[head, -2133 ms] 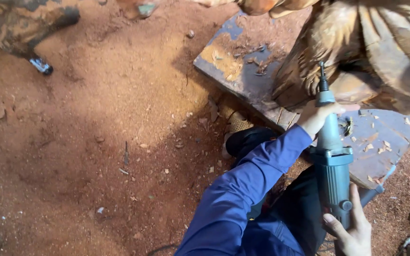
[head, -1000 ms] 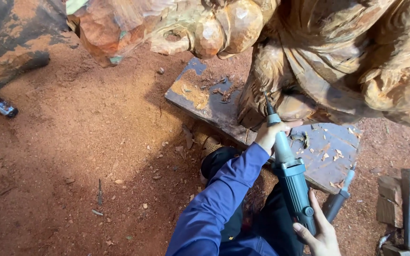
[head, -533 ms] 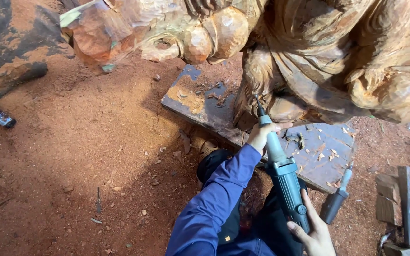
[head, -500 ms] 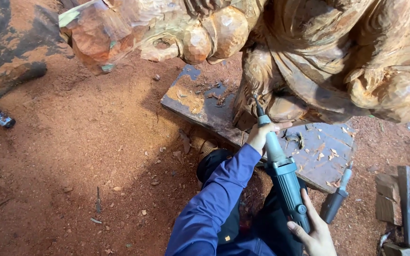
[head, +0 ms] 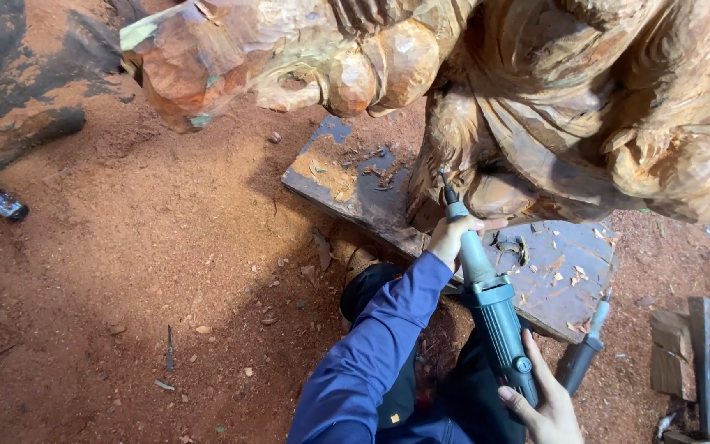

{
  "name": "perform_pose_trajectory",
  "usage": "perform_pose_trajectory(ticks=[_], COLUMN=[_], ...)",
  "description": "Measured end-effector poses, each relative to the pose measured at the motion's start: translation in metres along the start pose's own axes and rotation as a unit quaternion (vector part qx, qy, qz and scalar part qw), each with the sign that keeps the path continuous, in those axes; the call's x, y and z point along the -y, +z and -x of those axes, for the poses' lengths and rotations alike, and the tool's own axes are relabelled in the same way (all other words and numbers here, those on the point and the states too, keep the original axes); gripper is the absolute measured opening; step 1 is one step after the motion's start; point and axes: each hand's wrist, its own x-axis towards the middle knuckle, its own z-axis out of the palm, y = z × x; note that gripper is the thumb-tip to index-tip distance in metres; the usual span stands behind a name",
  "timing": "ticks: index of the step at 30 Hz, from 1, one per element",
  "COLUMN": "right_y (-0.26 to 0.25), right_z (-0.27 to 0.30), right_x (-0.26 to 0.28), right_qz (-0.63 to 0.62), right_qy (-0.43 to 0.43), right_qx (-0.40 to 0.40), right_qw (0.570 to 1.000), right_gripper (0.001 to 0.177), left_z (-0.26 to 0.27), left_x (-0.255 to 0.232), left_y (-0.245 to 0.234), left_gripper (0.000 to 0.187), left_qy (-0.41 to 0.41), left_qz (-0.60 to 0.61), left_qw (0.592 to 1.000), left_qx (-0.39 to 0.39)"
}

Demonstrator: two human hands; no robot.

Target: Using a power carving tool to refine the intricate details of a large wooden sculpture.

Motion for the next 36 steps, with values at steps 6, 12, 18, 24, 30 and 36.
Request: perform_pose_trajectory(ticks=[6,12,18,24,30,36], right_y=[0.004,0.006,0.002,0.011,0.006,0.002], right_z=[0.007,0.008,0.003,0.011,0.01,0.005], right_x=[0.024,0.03,0.02,0.033,0.036,0.017], right_qz=[-0.082,-0.04,-0.036,-0.074,-0.052,0.003], right_qy=[0.08,0.07,0.08,0.085,0.115,0.068], right_qx=[0.002,-0.007,0.006,-0.015,-0.009,-0.005], right_qw=[0.993,0.997,0.996,0.994,0.992,0.998], right_gripper=[0.101,0.101,0.102,0.102,0.101,0.101], left_z=[-0.005,0.001,-0.006,0.003,-0.004,0.011], left_x=[0.009,-0.008,0.007,-0.013,0.002,-0.013], left_y=[-0.006,0.001,-0.007,0.002,-0.006,0.006], left_gripper=[0.017,0.018,0.018,0.017,0.019,0.044], left_qy=[-0.014,-0.004,-0.034,-0.024,-0.019,-0.015], left_qz=[0.035,-0.006,0.045,0.017,0.038,-0.009], left_qw=[0.999,0.999,0.998,0.999,0.998,0.999], left_qx=[0.009,0.041,0.006,0.035,0.052,0.035])
